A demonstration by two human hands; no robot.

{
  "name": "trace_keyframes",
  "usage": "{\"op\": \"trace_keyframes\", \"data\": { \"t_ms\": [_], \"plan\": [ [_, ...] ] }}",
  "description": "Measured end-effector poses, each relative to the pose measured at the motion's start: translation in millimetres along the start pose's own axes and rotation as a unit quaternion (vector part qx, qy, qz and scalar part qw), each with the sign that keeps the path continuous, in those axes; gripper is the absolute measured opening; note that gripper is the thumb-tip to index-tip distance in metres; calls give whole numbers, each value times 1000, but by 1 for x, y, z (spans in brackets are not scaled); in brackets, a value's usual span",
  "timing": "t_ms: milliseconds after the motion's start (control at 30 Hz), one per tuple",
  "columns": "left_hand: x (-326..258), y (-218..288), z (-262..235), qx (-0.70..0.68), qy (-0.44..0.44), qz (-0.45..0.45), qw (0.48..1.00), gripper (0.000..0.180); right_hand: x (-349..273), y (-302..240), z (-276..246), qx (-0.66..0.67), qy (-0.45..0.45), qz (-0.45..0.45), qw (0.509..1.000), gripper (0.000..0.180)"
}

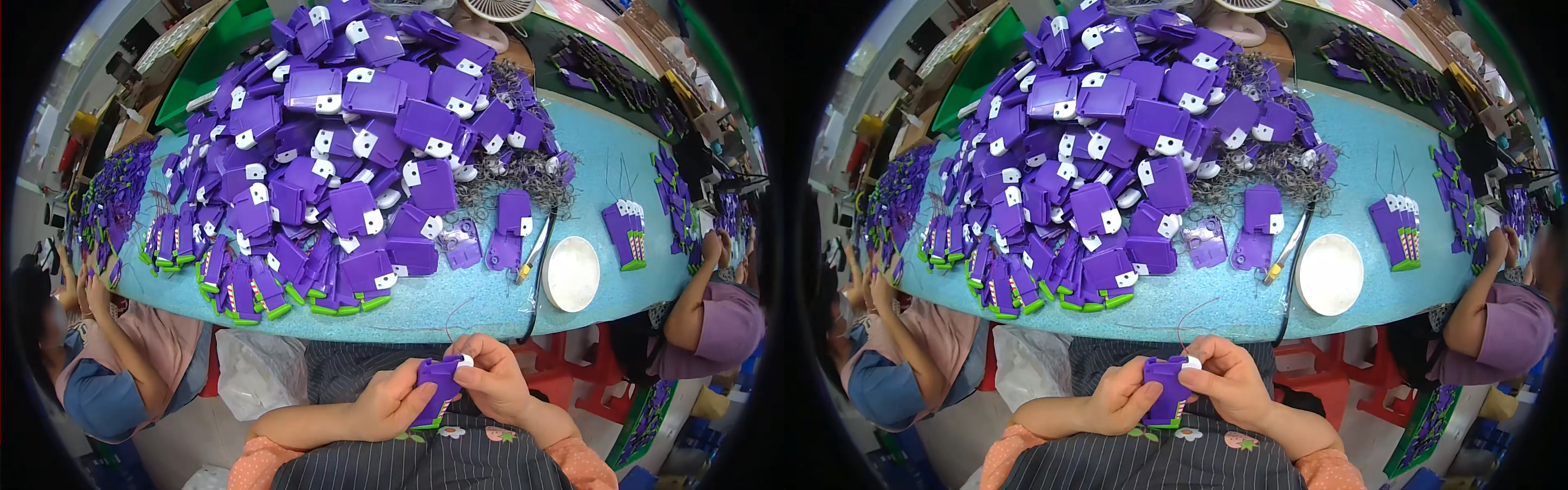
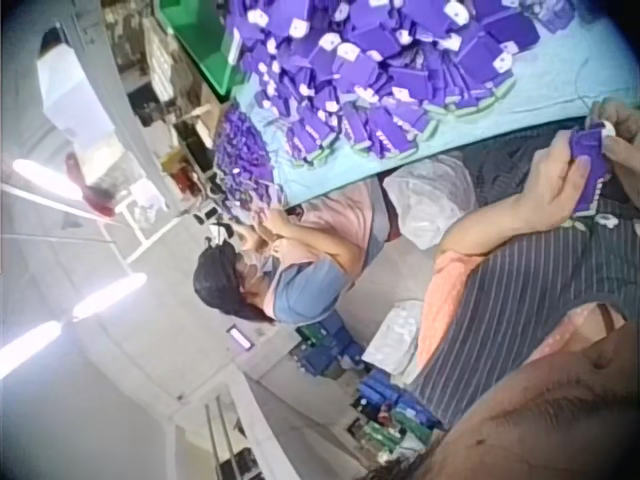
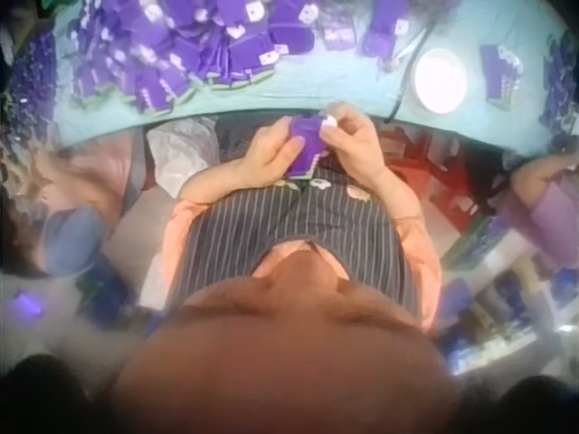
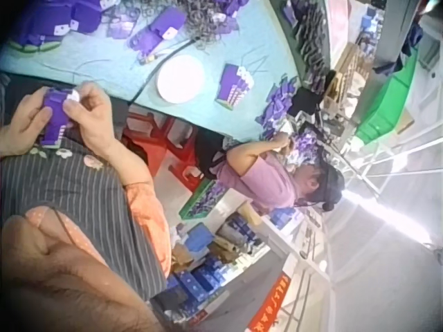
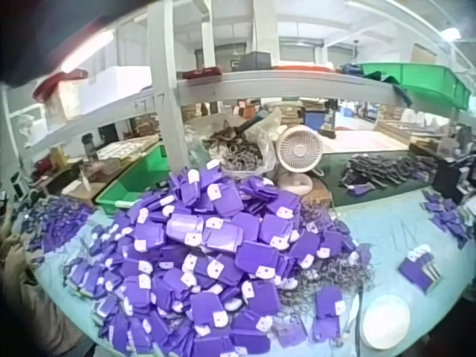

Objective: The person assembles purple plastic components by hand at a factory workstation. They pick up a purple housing, insert a white internal piece, and attach a green base, then place the finished unit on the table. The process is repeated continuously with a large pile of parts available.

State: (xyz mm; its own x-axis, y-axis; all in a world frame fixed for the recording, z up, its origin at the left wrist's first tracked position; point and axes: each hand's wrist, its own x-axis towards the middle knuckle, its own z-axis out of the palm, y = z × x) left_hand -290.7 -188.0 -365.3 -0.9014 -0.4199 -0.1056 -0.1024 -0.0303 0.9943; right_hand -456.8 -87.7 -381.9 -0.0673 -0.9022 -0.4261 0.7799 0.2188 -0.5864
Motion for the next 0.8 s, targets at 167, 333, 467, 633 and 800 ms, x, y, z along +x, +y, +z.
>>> {"op": "trace_keyframes", "data": {
  "t_ms": [167, 333, 467, 633, 800],
  "plan": [
    [-1, 0, -4, -24, -26, -71, 997, 23, 2, -1, 3, -254, -43, -174, 950, 17],
    [19, -9, -21, -1, -72, 32, 997, 21, 5, -25, -1, -485, -89, -244, 835, 24],
    [15, -3, -15, -24, 31, 54, 998, 31, -6, -27, 2, -314, 19, -160, 936, 31],
    [17, -11, -14, -231, 184, 74, 953, 24, -8, -17, -6, -468, -12, -104, 878, 20],
    [4, -25, 9, -224, 173, -23, 959, 25, -11, -1, -7, -464, -18, -125, 877, 15]
  ]
}}
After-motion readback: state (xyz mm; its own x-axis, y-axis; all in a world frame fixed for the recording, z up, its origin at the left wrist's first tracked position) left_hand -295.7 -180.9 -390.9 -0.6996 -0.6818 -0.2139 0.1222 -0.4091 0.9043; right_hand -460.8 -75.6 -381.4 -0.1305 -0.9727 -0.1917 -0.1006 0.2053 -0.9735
